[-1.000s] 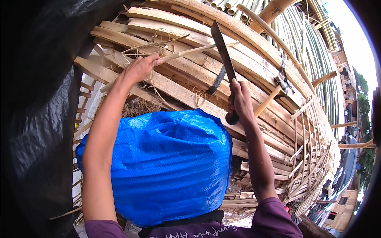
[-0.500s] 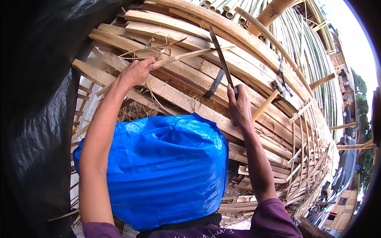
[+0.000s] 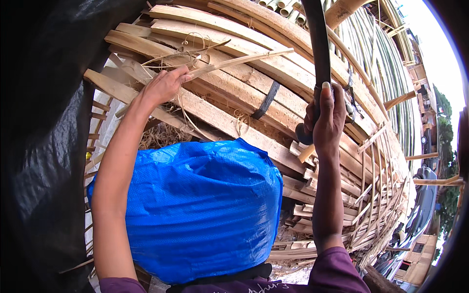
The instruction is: The person shaves bamboo strips using a knife and then positions a woven bamboo lattice by hand.
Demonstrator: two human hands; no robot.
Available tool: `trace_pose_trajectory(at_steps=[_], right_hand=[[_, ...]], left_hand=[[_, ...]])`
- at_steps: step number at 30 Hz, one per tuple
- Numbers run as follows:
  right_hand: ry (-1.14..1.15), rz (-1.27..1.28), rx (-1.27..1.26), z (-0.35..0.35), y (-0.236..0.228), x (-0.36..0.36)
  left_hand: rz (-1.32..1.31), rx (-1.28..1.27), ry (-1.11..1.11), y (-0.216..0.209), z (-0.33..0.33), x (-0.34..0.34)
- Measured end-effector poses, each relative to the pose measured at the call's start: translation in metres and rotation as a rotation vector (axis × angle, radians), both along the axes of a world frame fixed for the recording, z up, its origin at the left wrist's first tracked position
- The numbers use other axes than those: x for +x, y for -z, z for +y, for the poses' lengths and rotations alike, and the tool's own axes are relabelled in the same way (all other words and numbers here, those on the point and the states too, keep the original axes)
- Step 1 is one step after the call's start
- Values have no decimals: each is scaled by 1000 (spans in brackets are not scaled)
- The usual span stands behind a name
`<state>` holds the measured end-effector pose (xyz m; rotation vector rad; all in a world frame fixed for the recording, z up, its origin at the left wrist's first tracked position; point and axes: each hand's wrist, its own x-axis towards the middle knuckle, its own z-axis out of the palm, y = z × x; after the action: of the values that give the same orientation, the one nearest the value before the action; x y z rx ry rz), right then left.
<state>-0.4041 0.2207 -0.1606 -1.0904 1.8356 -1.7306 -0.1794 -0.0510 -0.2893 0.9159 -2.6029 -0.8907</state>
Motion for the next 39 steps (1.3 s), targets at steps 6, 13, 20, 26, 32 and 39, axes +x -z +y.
trace_pose_trajectory(at_steps=[6,13,20,26,32,39], right_hand=[[113,541,623,2,94,-17],[80,-384,438,0,16,-6],[67,320,68,5,22,-1],[147,397,618,5,81,-12],[49,-601,386,-3,4,-16],[147,474,220,0,40,-6]], left_hand=[[-57,-165,-51,-5,12,-4],[-62,-81,-31,-5,13,-2],[-31,-108,-32,-6,9,3],[-67,-105,-23,-9,8,-6],[-41,-103,-17,4,4,4],[-39,-154,-40,-12,12,9]])
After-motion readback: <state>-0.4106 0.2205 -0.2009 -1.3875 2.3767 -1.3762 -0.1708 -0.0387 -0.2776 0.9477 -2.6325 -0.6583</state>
